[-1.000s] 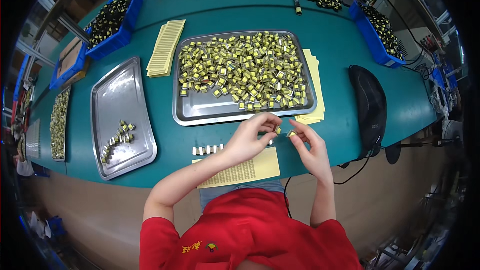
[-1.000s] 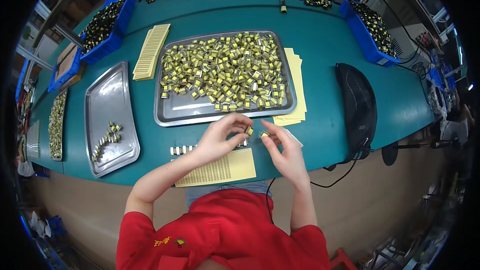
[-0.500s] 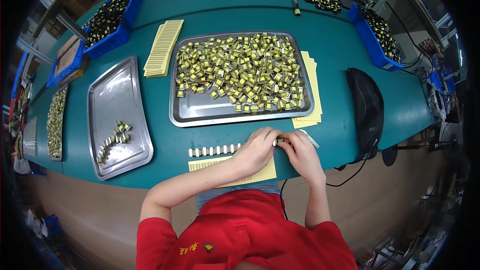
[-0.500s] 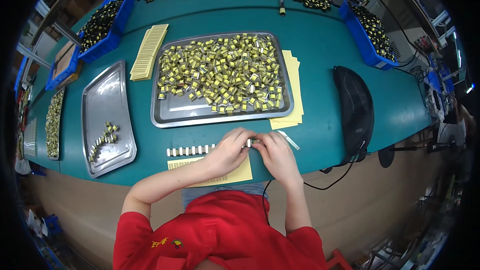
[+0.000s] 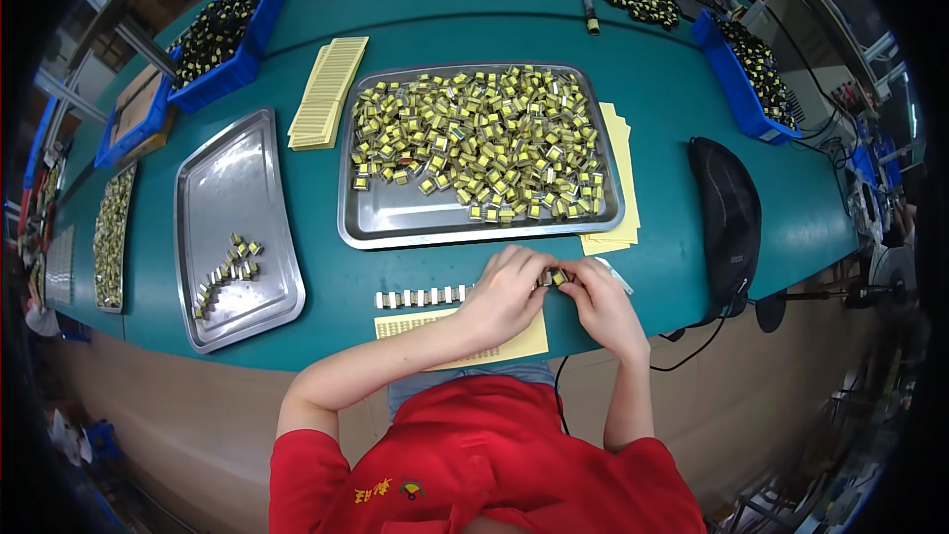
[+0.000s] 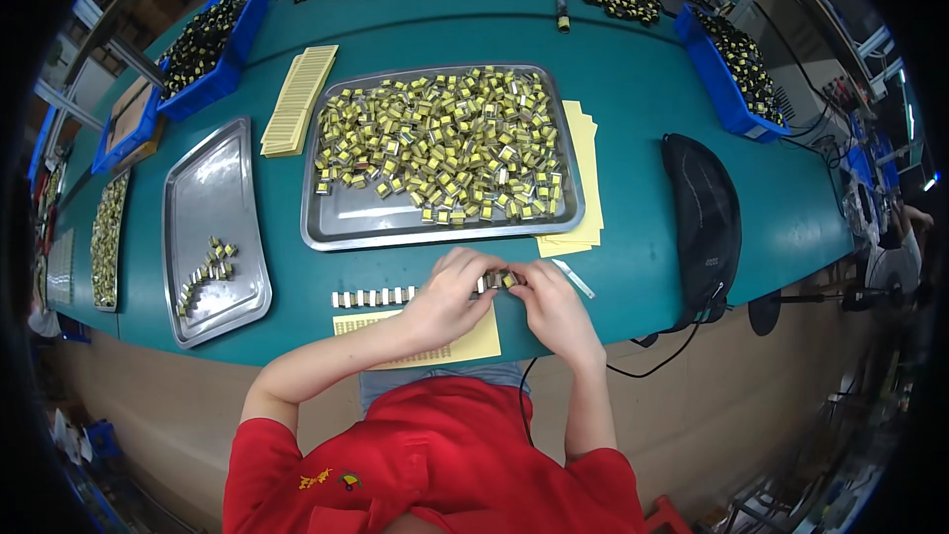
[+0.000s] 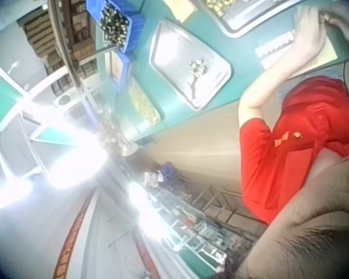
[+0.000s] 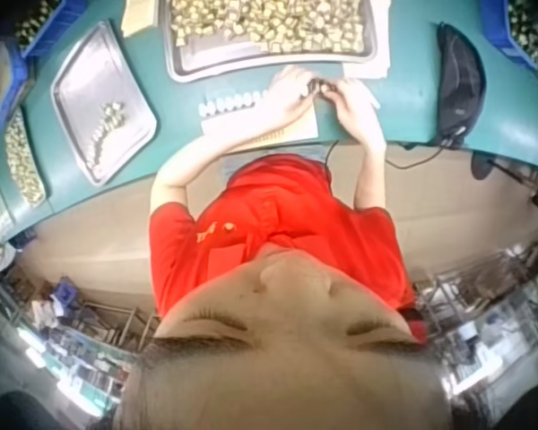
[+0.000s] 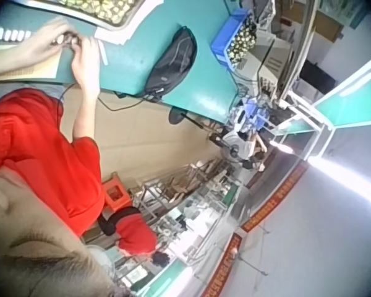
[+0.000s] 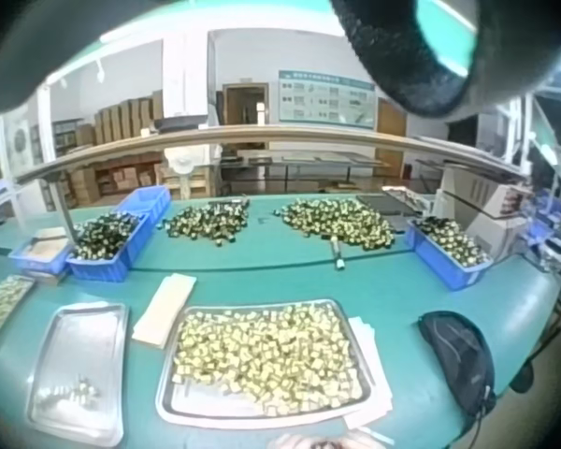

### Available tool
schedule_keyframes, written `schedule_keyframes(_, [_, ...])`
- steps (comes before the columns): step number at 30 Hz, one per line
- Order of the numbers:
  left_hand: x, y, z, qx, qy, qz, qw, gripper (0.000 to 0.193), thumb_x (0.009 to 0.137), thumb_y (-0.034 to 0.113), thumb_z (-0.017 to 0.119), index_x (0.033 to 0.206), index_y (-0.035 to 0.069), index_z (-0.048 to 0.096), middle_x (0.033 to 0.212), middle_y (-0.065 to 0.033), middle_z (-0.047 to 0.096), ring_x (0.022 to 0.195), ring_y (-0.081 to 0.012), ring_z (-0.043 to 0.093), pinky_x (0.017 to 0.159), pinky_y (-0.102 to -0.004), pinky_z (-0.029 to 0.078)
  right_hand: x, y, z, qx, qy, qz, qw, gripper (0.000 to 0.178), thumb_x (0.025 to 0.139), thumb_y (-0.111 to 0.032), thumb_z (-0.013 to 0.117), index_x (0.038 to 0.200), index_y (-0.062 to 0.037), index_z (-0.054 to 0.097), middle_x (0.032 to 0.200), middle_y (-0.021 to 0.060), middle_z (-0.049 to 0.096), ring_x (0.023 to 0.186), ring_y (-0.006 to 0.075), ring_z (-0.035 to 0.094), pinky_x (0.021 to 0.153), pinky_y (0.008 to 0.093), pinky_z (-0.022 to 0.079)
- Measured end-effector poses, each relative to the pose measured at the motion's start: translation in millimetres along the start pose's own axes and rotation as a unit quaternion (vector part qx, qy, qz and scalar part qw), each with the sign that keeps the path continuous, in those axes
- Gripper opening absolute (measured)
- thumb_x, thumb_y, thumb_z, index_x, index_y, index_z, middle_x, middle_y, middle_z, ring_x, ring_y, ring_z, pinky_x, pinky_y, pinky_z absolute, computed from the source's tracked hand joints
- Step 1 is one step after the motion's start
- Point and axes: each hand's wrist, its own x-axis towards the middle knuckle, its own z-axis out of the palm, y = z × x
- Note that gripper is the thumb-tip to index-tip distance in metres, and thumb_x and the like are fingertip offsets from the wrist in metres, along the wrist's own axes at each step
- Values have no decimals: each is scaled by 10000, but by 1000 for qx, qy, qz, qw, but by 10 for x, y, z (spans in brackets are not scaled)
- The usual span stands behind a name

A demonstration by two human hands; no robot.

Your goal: Assembling small electronic transformers onto a yellow adhesive strip in a factory setting.

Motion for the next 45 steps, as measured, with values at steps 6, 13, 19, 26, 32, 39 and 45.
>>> schedule_keyframes(6, [153,1,-232,-146,-29,-97,984,306,871,47,671,1170,-5,632,1100,-120,653,1055,-270,612,972,-364,468,-4,-58,-92,91,6,67,994,255,944,-43,578,1189,6,624,1036,142,650,942,284,633,828,364,493])
schedule_keyframes(13, [241,-23,-370,-372,-124,-225,892,368,908,92,668,1263,2,633,1220,-81,668,1105,-148,600,997,-309,457,-16,-149,-153,131,23,84,988,266,950,-75,588,1205,-25,642,1021,126,655,924,266,637,825,345,498])
schedule_keyframes(19, [79,30,-131,-32,9,8,999,386,811,70,705,1175,39,583,998,-121,623,1028,-324,572,925,-422,453,-60,-67,-55,-32,49,5,998,258,899,-34,619,1155,-17,635,980,139,630,889,276,624,806,364,503])
schedule_keyframes(26, [7,4,-7,72,-3,38,997,434,764,15,677,1180,25,554,1044,-155,593,1022,-353,555,900,-444,450,-59,-98,83,-121,34,-23,992,202,875,-83,657,1062,-18,616,952,129,597,933,322,602,805,417,493])
schedule_keyframes(32, [-22,-6,-2,37,-26,17,999,430,780,9,632,1197,15,527,1066,-154,587,1022,-351,551,889,-454,454,-43,-147,104,-123,16,-13,992,210,874,-82,660,1068,-16,615,980,128,606,939,330,603,812,422,495])
schedule_keyframes(39, [55,69,-165,56,-9,35,998,435,810,53,675,1220,18,532,1106,-182,593,1048,-381,570,919,-456,474,-26,-194,15,-106,-1,12,994,344,876,-113,674,1196,-22,584,993,142,616,945,319,611,829,415,499])
schedule_keyframes(45, [272,-312,-576,249,19,-7,968,165,832,57,618,984,7,656,960,-201,620,891,-398,602,778,-483,480,-73,-102,-50,-128,38,-3,991,373,918,-190,646,1249,-36,569,1056,185,631,1007,371,612,857,455,492])
